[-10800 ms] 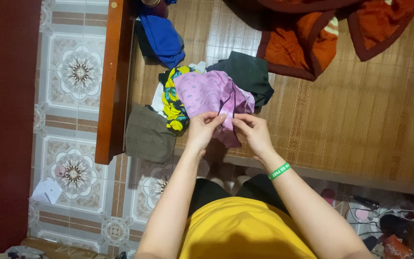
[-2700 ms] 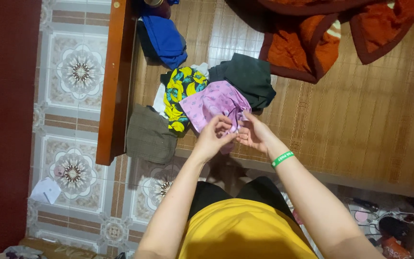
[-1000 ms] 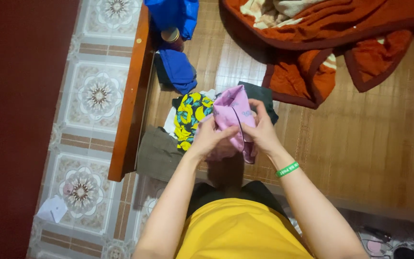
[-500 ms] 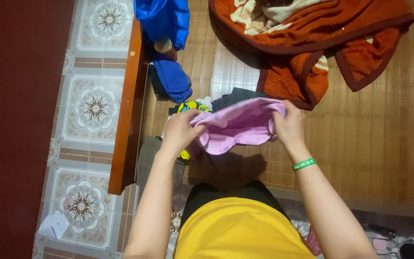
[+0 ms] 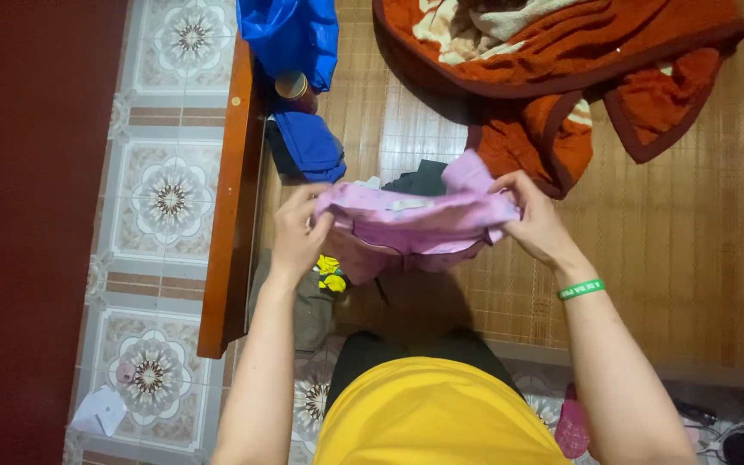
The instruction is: The person folds a dark green garment and places it on a pile. Then they pick up a pink patterned garment, unfold it, and refold it neatly on the same pile.
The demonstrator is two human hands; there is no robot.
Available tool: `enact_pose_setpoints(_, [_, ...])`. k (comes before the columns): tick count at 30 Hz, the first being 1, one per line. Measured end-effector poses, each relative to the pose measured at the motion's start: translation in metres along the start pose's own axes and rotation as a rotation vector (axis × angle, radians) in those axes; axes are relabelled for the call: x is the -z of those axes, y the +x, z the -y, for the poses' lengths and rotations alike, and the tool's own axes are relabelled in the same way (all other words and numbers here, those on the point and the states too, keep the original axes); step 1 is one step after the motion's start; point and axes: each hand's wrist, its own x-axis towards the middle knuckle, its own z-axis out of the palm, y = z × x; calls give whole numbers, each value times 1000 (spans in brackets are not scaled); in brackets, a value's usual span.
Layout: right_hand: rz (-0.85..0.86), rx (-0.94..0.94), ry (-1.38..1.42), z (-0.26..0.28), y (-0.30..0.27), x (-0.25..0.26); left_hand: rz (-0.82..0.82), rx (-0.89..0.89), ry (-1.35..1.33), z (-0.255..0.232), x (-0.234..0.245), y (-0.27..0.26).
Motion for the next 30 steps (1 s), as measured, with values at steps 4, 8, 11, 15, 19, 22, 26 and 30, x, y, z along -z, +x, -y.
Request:
enact_pose_setpoints(4, [277,-109,148,74,-9,12,-68,254,67,37,-2,-11])
enact_pose_setpoints(8, [500,-157,-198,89,-10,27,70,387,101,58,3,-12])
enact_pose_setpoints(11, [486,-103,-303,78,-11,27,345,482,50,0,28,5])
enact_pose_setpoints(15, [410,-48,-279,64,-9,32,630,466,-140,-44,55,18])
enact_pose_setpoints(19, [379,-12,-221,40,-10,40,645,569,-204,-45,58,17])
enact_pose_setpoints(22, [283,-187,-95,6,-8,40,631,552,-73,-30,52,10])
enact_pose_setpoints(26, [82,-263,49,46,-11,17,508,586,21,19,26,-7])
enact_pose_setpoints(30, [-87,-430,189,10,2,-4,335,782,94,108,-29,-27])
